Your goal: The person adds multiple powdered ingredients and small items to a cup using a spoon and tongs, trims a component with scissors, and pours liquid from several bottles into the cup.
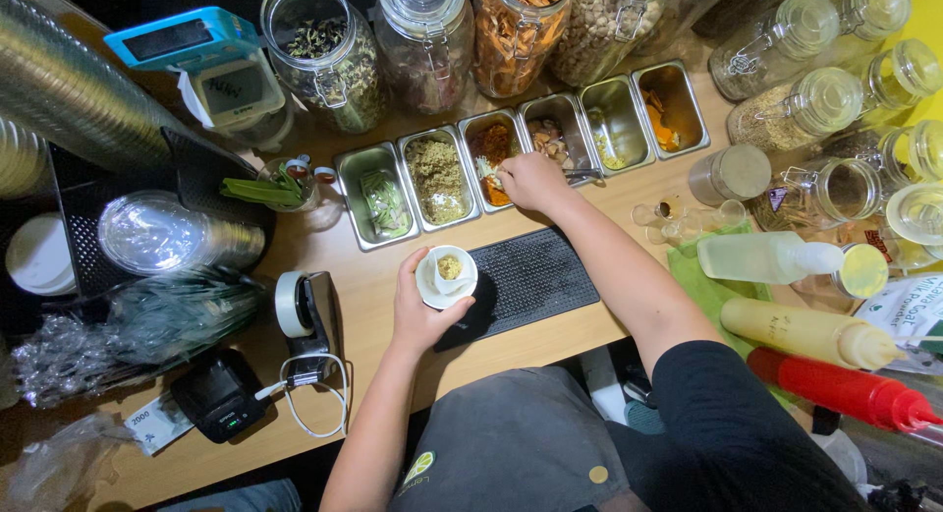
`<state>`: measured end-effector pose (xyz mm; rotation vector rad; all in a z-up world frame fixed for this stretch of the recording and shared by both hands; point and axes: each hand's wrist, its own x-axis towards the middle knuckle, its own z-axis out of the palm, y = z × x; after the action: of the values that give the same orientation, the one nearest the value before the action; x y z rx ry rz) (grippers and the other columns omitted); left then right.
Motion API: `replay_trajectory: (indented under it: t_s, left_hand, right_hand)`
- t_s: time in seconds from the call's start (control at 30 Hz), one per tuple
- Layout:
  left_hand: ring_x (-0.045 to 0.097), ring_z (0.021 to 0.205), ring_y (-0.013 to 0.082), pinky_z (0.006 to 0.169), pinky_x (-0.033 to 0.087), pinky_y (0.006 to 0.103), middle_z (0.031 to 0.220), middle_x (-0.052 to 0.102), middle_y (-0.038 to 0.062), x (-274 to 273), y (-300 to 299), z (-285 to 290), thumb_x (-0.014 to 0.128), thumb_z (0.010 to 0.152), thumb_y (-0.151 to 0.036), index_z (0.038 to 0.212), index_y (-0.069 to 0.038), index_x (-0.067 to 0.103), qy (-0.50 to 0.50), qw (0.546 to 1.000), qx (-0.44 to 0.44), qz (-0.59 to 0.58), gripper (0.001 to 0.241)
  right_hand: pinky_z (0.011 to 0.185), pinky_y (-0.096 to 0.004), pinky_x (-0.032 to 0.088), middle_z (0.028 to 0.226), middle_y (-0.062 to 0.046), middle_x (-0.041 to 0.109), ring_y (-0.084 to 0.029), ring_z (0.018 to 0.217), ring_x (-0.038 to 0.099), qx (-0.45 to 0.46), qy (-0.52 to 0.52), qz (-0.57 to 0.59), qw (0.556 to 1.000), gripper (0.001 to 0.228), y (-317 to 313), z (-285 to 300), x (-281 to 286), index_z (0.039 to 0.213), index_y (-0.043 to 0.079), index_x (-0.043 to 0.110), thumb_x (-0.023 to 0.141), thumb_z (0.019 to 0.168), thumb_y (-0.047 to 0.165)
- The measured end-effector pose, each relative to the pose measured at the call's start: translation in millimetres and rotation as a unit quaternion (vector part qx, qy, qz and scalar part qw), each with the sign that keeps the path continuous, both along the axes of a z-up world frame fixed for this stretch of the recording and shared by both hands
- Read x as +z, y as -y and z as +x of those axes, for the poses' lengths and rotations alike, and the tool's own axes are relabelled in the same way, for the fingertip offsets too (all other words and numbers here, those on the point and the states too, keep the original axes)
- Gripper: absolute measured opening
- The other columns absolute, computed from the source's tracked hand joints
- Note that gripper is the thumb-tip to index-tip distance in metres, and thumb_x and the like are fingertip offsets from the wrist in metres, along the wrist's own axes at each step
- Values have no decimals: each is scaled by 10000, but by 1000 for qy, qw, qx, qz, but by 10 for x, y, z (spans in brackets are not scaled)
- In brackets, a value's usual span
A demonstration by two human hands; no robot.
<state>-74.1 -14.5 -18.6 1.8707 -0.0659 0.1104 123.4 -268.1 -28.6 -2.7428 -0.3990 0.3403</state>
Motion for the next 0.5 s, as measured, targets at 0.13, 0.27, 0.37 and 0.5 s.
replay_trajectory:
  t_s: [0.13,0.27,0.37,0.5]
  left_hand:
    - [641,1229,306,1047,521,404,1348,589,185,10,1,10,940,647,-252,1440,-11,417,-7,1000,-3,-2,980]
    - [639,1232,305,1047,521,403,1354,586,188,21,-3,9,940,657,-254,1444,-10,414,0,1000,-1,9,978]
    - [640,1230,304,1044,521,401,1355,590,186,30,4,-4,939,656,-259,1448,-7,408,-14,1000,0,9,987]
    - [640,1236,297,1048,522,398,1362,587,188,20,6,-5,935,662,-262,1456,-3,400,-15,1000,0,-3,992]
  right_hand:
    - [869,-475,554,1015,-102,767,-340,943,712,-32,-38,54,997,269,-9,8,55,1034,172,803,607,960,342]
    - [897,-459,538,1057,-102,762,-320,988,703,11,-85,54,995,271,153,55,142,1056,159,795,615,948,330]
    - [901,-448,543,1075,-100,762,-306,1002,706,24,-87,80,993,266,258,53,239,1060,151,784,606,970,328]
    - [889,-451,544,1040,-92,762,-306,975,708,68,-83,27,994,248,261,-94,390,1046,180,793,617,958,331]
